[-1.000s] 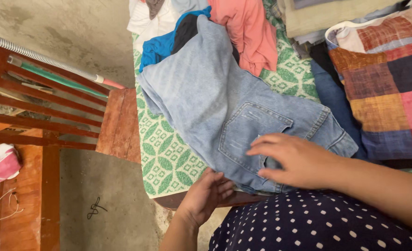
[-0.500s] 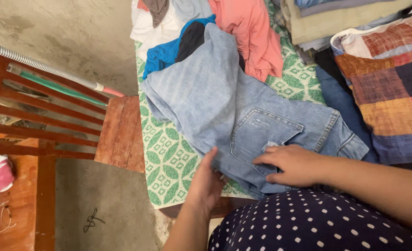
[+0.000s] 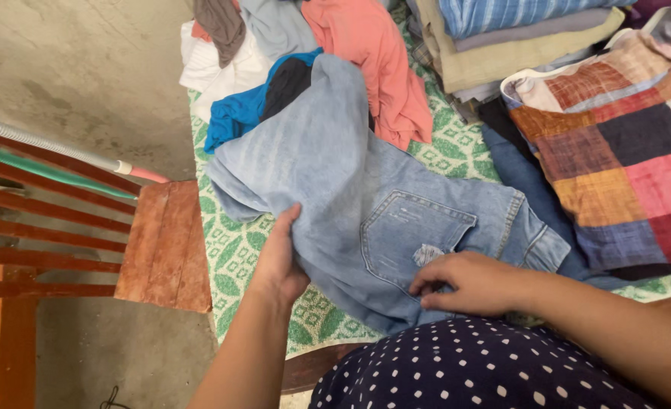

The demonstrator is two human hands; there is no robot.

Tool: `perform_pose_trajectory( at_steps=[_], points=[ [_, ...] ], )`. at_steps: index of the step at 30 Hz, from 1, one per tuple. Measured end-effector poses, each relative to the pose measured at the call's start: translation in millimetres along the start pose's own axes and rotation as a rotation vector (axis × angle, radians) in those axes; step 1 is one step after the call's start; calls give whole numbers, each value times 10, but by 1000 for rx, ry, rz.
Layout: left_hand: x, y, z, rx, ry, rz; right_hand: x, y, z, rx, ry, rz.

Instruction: The person folds a multicolored patchwork cloth, then a blue striped shirt, and finally a pair of light blue denim jeans on a patterned table. Each item is smoothed, folded into a compact rectangle, and placed in a growing stack.

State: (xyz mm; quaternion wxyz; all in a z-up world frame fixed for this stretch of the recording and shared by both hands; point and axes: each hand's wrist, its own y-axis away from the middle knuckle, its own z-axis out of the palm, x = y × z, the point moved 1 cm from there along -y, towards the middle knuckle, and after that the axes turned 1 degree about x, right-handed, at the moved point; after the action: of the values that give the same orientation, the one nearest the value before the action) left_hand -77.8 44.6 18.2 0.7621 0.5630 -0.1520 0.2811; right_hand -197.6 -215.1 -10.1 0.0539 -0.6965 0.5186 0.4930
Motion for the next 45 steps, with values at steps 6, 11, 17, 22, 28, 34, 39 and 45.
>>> perform_pose_trajectory(
  at_steps=[6, 11, 17, 22, 28, 34, 39, 45],
  points=[
    [-275, 399, 78, -241, -640, -114, 273, 26, -484, 640, -291, -19],
    [-647, 391, 201, -247, -904, -76, 299, -76, -966, 804, -146, 164],
    [-623, 224, 8, -175, -1035, -16, 10, -508, -1239, 826, -37, 47],
    [-745, 309, -88, -222, -923, 18, -107, -679, -1242, 589, -59, 182],
    [-833, 311, -334, 4, -166, 76, -23, -375, -958, 280, -427, 422],
    [-555, 381, -332, 42, 17, 183, 101, 103, -996, 224, -594, 486],
    [-659, 550, 82, 5, -344, -15, -87, 211, -1173, 422, -678, 332],
    [-564, 502, 115, 63, -250, 301, -531, -81, -1291, 509, -782, -220]
  ],
)
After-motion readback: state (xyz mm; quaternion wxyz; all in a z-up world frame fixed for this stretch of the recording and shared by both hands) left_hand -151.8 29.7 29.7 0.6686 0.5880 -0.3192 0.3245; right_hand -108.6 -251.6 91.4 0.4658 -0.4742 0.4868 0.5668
